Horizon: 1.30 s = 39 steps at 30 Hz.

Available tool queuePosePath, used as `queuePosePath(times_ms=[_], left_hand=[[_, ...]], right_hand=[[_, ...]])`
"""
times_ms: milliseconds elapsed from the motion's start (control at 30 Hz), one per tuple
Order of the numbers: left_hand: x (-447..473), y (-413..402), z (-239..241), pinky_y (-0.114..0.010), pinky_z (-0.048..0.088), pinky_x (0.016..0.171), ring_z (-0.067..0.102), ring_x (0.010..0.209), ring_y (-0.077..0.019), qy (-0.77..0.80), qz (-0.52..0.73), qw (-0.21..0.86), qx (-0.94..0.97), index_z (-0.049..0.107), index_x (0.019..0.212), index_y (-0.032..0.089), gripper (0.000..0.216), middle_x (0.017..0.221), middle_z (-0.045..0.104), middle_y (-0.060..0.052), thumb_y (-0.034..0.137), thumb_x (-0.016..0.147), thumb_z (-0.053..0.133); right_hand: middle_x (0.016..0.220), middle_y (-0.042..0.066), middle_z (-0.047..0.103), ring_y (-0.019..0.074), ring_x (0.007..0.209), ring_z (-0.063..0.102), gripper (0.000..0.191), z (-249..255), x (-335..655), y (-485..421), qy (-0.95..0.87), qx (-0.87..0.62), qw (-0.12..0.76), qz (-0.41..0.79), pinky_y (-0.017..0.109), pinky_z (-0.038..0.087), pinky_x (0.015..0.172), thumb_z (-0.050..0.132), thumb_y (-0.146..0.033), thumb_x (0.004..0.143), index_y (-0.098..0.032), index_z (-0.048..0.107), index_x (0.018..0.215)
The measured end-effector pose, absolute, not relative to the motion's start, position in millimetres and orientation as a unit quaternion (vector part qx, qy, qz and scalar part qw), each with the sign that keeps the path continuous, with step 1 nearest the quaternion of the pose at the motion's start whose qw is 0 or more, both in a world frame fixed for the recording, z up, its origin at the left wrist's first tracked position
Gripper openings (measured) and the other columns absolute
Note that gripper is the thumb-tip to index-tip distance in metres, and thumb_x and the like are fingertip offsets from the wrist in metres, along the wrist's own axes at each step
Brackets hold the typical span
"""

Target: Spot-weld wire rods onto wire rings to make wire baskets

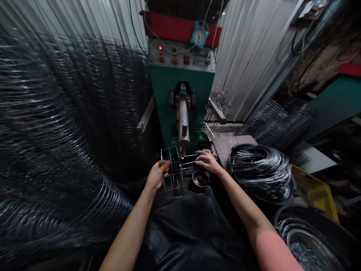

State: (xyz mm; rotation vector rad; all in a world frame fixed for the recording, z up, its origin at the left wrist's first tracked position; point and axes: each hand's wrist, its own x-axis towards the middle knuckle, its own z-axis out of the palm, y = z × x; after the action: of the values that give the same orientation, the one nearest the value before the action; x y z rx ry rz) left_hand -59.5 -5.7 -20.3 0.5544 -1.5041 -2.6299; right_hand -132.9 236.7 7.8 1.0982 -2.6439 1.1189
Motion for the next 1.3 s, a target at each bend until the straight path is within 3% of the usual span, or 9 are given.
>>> queuePosePath(times_ms=[200,267,400,500,600,800,933,1067,1300], left_hand=[[31,-48,-38,-0.016,0.043,0.041,0.053,0.056,-0.0072,-0.415,-0.874,0.011,0.252,0.053,0.079,0.014,0.015,0.096,0.061,-0.008,0.018,0.070,0.064],[56,-54,-43,-0.017,0.044,0.040,0.056,0.056,-0.0093,-0.354,-0.885,-0.031,0.301,0.053,0.080,0.012,0.005,0.096,0.062,-0.012,0.016,0.080,0.051],[86,-38,-56,-0.015,0.043,0.039,0.060,0.060,-0.0108,-0.211,-0.906,-0.188,0.316,0.054,0.079,0.011,0.027,0.102,0.059,-0.019,0.022,0.089,0.032],[99,-21,-68,-0.014,0.043,0.041,0.061,0.063,-0.0109,-0.195,-0.906,-0.255,0.277,0.058,0.087,0.014,0.023,0.105,0.059,-0.017,0.026,0.087,0.038],[105,-14,-80,-0.018,0.046,0.045,0.063,0.068,-0.0147,-0.257,-0.893,-0.278,0.244,0.059,0.096,0.018,0.023,0.104,0.061,-0.016,0.032,0.082,0.049],[91,-15,-88,-0.033,0.050,0.062,0.064,0.080,-0.0241,-0.314,-0.886,-0.297,0.168,0.051,0.114,0.012,0.057,0.109,0.057,-0.025,0.054,0.075,0.049],[80,-11,-74,-0.037,0.050,0.065,0.064,0.075,-0.0227,-0.298,-0.896,-0.263,0.197,0.050,0.114,0.009,0.058,0.105,0.059,-0.024,0.055,0.081,0.038],[86,-1,-57,-0.038,0.050,0.065,0.063,0.082,-0.0243,-0.353,-0.881,-0.175,0.261,0.047,0.113,0.008,0.055,0.102,0.060,-0.022,0.052,0.086,0.028],[117,31,-37,-0.031,0.044,0.086,0.050,0.112,-0.0198,-0.546,-0.812,0.101,0.181,0.035,0.129,0.031,0.055,0.125,0.049,-0.009,0.037,0.078,0.056]], right_hand=[[0.125,0.007,0.047,0.0190,0.114,0.044,0.048,-13,-76,301,-0.855,0.222,0.086,0.460,0.040,0.033,0.100,0.044,-0.027,0.085,-0.025,0.036,0.132],[0.126,0.010,0.045,0.0215,0.116,0.042,0.057,-39,-58,317,-0.883,0.229,0.067,0.405,0.042,0.033,0.100,0.047,-0.022,0.079,-0.023,0.032,0.135],[0.137,0.016,0.032,0.0283,0.126,0.028,0.075,-83,-12,310,-0.895,0.363,-0.006,0.257,0.046,0.029,0.101,0.058,-0.021,0.070,-0.016,0.028,0.138],[0.139,0.014,0.033,0.0306,0.130,0.023,0.054,-94,22,293,-0.888,0.414,-0.018,0.200,0.048,0.029,0.099,0.062,-0.029,0.073,-0.021,0.049,0.124],[0.120,0.008,0.054,0.0241,0.125,0.035,0.022,-91,46,292,-0.870,0.451,-0.038,0.197,0.046,0.030,0.098,0.053,-0.032,0.082,-0.025,0.063,0.101],[0.085,0.005,0.064,0.0155,0.093,0.057,0.027,-68,72,298,-0.844,0.483,0.001,0.234,0.043,0.027,0.101,0.038,-0.034,0.090,-0.023,0.061,0.097],[0.071,0.006,0.061,0.0140,0.071,0.056,0.038,-59,77,281,-0.806,0.507,0.055,0.300,0.029,0.044,0.073,0.030,-0.040,0.091,-0.018,0.059,0.082],[0.064,0.006,0.058,0.0135,0.060,0.054,0.043,-59,70,261,-0.826,0.450,0.118,0.318,0.025,0.042,0.057,0.023,-0.038,0.093,-0.015,0.056,0.077],[0.057,0.003,0.052,0.0111,0.052,0.049,0.044,-49,53,234,-0.867,0.388,0.164,0.265,0.023,0.034,0.052,0.020,-0.036,0.094,-0.016,0.050,0.068]])
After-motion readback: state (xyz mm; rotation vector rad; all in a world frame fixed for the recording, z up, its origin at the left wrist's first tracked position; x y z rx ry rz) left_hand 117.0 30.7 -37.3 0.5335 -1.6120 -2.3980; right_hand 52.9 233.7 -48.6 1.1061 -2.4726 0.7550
